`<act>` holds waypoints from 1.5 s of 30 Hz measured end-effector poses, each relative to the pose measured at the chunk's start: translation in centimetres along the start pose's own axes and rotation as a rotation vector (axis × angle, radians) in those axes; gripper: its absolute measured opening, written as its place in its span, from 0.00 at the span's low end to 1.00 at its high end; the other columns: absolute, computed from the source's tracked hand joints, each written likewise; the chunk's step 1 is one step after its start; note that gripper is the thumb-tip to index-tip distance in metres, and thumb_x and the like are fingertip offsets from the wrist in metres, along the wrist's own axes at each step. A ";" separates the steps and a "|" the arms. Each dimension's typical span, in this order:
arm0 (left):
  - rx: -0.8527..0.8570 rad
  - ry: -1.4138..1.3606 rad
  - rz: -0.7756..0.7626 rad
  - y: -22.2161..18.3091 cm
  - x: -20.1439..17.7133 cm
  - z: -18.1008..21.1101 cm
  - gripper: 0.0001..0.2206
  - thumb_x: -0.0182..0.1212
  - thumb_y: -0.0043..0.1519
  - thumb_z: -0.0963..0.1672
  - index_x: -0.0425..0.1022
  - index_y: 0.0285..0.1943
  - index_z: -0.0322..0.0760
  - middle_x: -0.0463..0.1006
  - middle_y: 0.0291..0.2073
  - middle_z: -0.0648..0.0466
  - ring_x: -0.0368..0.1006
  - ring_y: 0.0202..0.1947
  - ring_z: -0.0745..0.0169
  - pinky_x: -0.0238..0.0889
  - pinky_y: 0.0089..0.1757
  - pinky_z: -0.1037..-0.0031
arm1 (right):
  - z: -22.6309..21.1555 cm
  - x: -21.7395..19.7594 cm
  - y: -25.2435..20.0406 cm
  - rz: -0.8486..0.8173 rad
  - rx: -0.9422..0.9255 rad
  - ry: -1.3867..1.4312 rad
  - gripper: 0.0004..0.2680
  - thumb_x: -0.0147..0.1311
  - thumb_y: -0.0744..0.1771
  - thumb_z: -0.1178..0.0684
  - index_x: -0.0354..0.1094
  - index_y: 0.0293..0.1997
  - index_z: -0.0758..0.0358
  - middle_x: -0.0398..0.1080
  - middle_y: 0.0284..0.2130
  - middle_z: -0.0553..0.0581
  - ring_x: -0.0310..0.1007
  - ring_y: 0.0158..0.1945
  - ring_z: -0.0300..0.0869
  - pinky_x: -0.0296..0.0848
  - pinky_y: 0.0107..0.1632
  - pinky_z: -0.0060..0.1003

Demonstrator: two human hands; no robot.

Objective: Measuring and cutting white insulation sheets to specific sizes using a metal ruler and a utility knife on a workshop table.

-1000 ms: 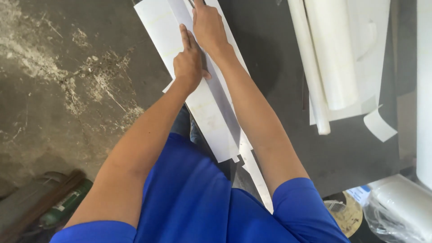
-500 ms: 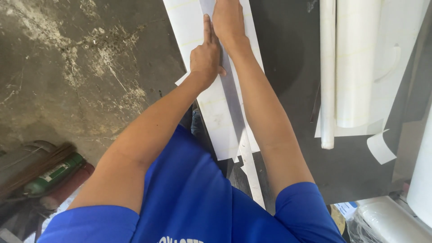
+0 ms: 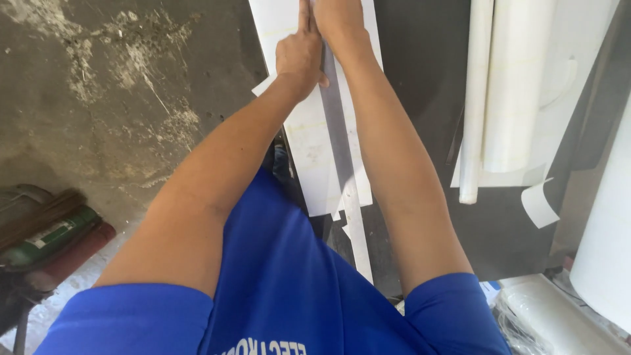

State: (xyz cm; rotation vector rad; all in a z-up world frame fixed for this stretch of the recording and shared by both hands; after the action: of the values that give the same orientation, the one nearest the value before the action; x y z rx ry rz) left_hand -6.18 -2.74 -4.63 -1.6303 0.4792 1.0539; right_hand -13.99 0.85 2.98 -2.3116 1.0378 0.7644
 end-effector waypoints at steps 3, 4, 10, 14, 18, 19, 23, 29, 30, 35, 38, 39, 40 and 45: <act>0.007 -0.070 -0.039 0.6 -0.2 -0.1 0.70 0.89 0.43 0.59 0.39 0.89 0.35 0.19 0.83 0.53 0.79 0.26 0.47 0.69 0.24 0.68 | 0.4 -0.5 -1.4 0.000 0.004 -0.023 0.14 0.35 0.66 0.66 0.62 0.55 0.62 0.69 0.45 0.70 0.70 0.46 0.67 0.68 0.42 0.57; 0.001 -0.061 -0.006 0.6 -0.3 -0.1 0.70 0.89 0.40 0.60 0.44 0.87 0.33 0.30 0.82 0.53 0.82 0.30 0.45 0.72 0.26 0.64 | 0.8 -0.7 -2.0 0.001 0.008 -0.035 0.16 0.35 0.66 0.67 0.63 0.57 0.63 0.70 0.46 0.72 0.72 0.47 0.69 0.69 0.43 0.58; 0.022 -0.026 0.237 3.2 2.3 -0.1 0.33 0.78 0.45 0.42 0.68 0.61 0.40 0.74 0.51 0.52 0.83 0.29 0.47 0.72 0.23 0.61 | 4.2 0.7 -8.1 -0.086 0.009 -0.203 0.14 0.64 0.65 0.59 0.61 0.51 0.69 0.74 0.30 0.73 0.74 0.31 0.71 0.68 0.33 0.60; 0.043 -0.014 0.138 2.9 2.2 0.1 0.48 0.86 0.34 0.66 0.72 0.57 0.42 0.80 0.41 0.56 0.81 0.31 0.55 0.71 0.27 0.66 | 4.5 0.4 -12.9 -0.137 0.089 -0.187 0.07 0.40 0.72 0.62 0.61 0.53 0.70 0.74 0.27 0.67 0.73 0.27 0.59 0.65 0.29 0.55; 0.037 -0.078 0.064 1.6 1.3 0.2 0.28 0.85 0.42 0.63 0.77 0.31 0.48 0.75 0.21 0.63 0.72 0.20 0.62 0.67 0.24 0.69 | 5.7 0.8 -17.9 -0.123 0.050 -0.225 0.10 0.38 0.75 0.59 0.61 0.62 0.74 0.73 0.24 0.65 0.72 0.22 0.54 0.64 0.25 0.50; 0.036 -0.088 0.062 1.4 1.3 0.3 0.26 0.85 0.45 0.62 0.75 0.28 0.48 0.71 0.19 0.64 0.67 0.17 0.64 0.64 0.22 0.71 | 6.6 1.0 -19.3 -0.151 0.104 -0.282 0.11 0.38 0.74 0.61 0.60 0.64 0.74 0.73 0.25 0.65 0.71 0.23 0.54 0.64 0.25 0.51; 0.058 -0.024 0.175 1.8 1.5 0.8 0.32 0.81 0.40 0.66 0.75 0.28 0.44 0.66 0.18 0.64 0.59 0.14 0.71 0.56 0.18 0.75 | 9.4 2.1 -23.6 -0.193 0.212 -0.439 0.14 0.42 0.75 0.59 0.57 0.72 0.71 0.74 0.27 0.63 0.76 0.25 0.53 0.73 0.28 0.48; 0.175 0.179 0.247 -3.6 -1.1 2.3 0.48 0.73 0.59 0.61 0.65 0.78 0.24 0.41 0.80 0.29 0.64 0.12 0.64 0.61 0.18 0.74 | 7.9 1.3 -23.2 -0.145 0.178 -0.407 0.12 0.40 0.73 0.65 0.62 0.65 0.76 0.72 0.22 0.63 0.71 0.21 0.52 0.68 0.22 0.49; 0.179 0.181 0.252 -5.6 0.2 3.0 0.48 0.73 0.59 0.61 0.65 0.78 0.24 0.41 0.80 0.29 0.64 0.12 0.64 0.61 0.18 0.74 | 7.2 0.8 -22.9 -0.138 0.180 -0.407 0.12 0.40 0.73 0.65 0.62 0.65 0.76 0.72 0.22 0.63 0.71 0.21 0.52 0.68 0.22 0.49; 0.224 -0.105 0.141 -13.4 5.5 5.6 0.51 0.76 0.61 0.50 0.44 0.88 0.26 0.23 0.82 0.34 0.70 0.16 0.54 0.62 0.18 0.68 | 7.1 1.2 -22.5 -0.226 0.259 -0.325 0.21 0.66 0.66 0.61 0.60 0.63 0.73 0.78 0.37 0.75 0.79 0.37 0.69 0.75 0.36 0.62; 0.213 -0.036 0.144 -12.3 6.5 6.3 0.64 0.83 0.52 0.58 0.43 0.87 0.22 0.21 0.81 0.31 0.75 0.18 0.51 0.67 0.20 0.69 | 8.7 1.5 -22.1 -0.201 0.207 -0.334 0.21 0.64 0.67 0.59 0.60 0.65 0.75 0.78 0.38 0.76 0.79 0.38 0.69 0.74 0.37 0.61; 0.204 -0.036 0.139 -11.7 7.3 6.2 0.64 0.83 0.52 0.58 0.43 0.87 0.22 0.21 0.81 0.31 0.75 0.18 0.51 0.67 0.20 0.69 | 8.2 1.7 -22.3 -0.209 0.202 -0.331 0.21 0.64 0.67 0.59 0.60 0.65 0.75 0.78 0.38 0.76 0.79 0.38 0.69 0.74 0.37 0.61; 0.196 -0.035 0.151 -11.2 8.0 6.3 0.62 0.84 0.53 0.55 0.42 0.88 0.22 0.20 0.81 0.31 0.76 0.19 0.51 0.67 0.20 0.67 | 7.5 1.3 -22.4 -0.163 0.144 -0.306 0.18 0.64 0.67 0.59 0.61 0.60 0.74 0.77 0.35 0.75 0.78 0.36 0.70 0.72 0.35 0.62; 0.174 -0.027 0.128 -8.6 8.4 7.7 0.56 0.89 0.34 0.57 0.72 0.72 0.26 0.46 0.79 0.39 0.85 0.32 0.50 0.77 0.26 0.61 | 7.3 0.7 -25.4 -0.066 0.040 -0.231 0.06 0.47 0.71 0.60 0.63 0.51 0.72 0.76 0.28 0.71 0.76 0.28 0.68 0.68 0.27 0.61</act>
State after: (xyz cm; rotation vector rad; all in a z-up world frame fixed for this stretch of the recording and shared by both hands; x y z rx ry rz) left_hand 1.75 8.93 -6.90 -1.4452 0.6461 1.0963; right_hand 4.14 20.10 2.40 -2.1518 0.8620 0.9484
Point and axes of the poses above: each hand's wrist, its own y-axis towards the middle knuckle, its own x-axis out of the palm, z = x × y, the point moved 8 cm from there along y, towards the middle knuckle
